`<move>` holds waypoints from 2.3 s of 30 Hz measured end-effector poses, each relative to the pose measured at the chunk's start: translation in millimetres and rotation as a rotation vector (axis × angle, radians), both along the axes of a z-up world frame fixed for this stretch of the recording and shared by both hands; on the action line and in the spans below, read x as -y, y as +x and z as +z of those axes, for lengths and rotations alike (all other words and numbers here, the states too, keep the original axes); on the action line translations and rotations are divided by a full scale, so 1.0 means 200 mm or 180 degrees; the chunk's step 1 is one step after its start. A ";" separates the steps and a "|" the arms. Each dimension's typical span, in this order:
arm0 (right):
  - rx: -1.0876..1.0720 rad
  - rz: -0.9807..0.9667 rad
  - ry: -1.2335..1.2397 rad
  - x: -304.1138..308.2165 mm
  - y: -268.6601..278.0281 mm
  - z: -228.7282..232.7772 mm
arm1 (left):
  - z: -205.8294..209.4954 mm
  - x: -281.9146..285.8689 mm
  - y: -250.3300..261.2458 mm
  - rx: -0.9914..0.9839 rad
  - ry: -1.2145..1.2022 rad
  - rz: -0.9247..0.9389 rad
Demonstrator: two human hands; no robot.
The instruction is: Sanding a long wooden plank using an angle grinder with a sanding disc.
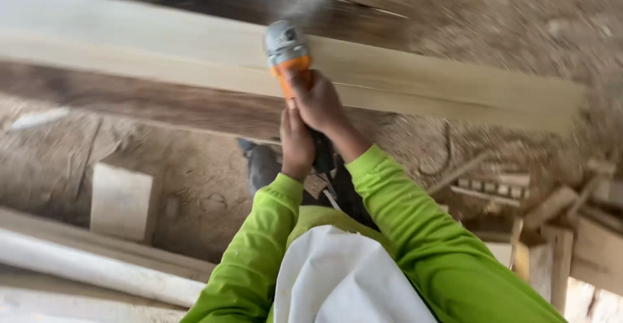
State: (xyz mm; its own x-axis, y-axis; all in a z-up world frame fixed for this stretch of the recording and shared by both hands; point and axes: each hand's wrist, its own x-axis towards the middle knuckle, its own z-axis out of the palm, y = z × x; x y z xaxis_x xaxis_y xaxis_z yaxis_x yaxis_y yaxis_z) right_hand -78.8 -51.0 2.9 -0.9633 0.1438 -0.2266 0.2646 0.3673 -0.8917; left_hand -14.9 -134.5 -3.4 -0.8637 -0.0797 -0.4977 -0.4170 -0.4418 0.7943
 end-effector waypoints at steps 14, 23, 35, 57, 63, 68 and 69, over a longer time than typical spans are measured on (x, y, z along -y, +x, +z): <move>0.0523 -0.1412 -0.0134 -2.06 0.82 -0.04 | -0.10 -1.95 0.58 0.0353 -0.0677 -0.1945; 0.0581 -0.2466 -0.0687 -2.75 1.19 -0.09 | 0.03 -2.59 0.69 0.0171 -0.0843 -0.2895; 0.0536 -0.1320 -0.0678 -1.72 0.84 0.09 | 0.17 -1.57 0.55 0.0133 -0.0604 -0.1638; 0.0310 0.1254 -0.0651 1.15 -0.30 -0.01 | 0.13 1.08 -0.23 0.0406 -0.0649 0.0328; 0.0612 0.0478 -0.0789 0.27 0.10 0.12 | 0.06 0.26 0.13 0.0400 -0.0854 -0.0192; 0.0528 0.0152 -0.0520 -0.41 0.42 0.16 | 0.12 -0.40 0.42 -0.0027 -0.0695 -0.0382; 0.0579 -0.0164 -0.0874 -0.56 0.50 0.16 | 0.11 -0.55 0.49 -0.0104 -0.0751 -0.0560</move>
State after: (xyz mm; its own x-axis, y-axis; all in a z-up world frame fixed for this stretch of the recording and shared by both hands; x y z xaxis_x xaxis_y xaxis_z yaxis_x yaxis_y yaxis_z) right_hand 21.6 61.7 35.6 -0.8966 0.1009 -0.4312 0.4405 0.1018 -0.8920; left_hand 82.5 -25.2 18.1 -0.8897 -0.0375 -0.4550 -0.4434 -0.1665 0.8807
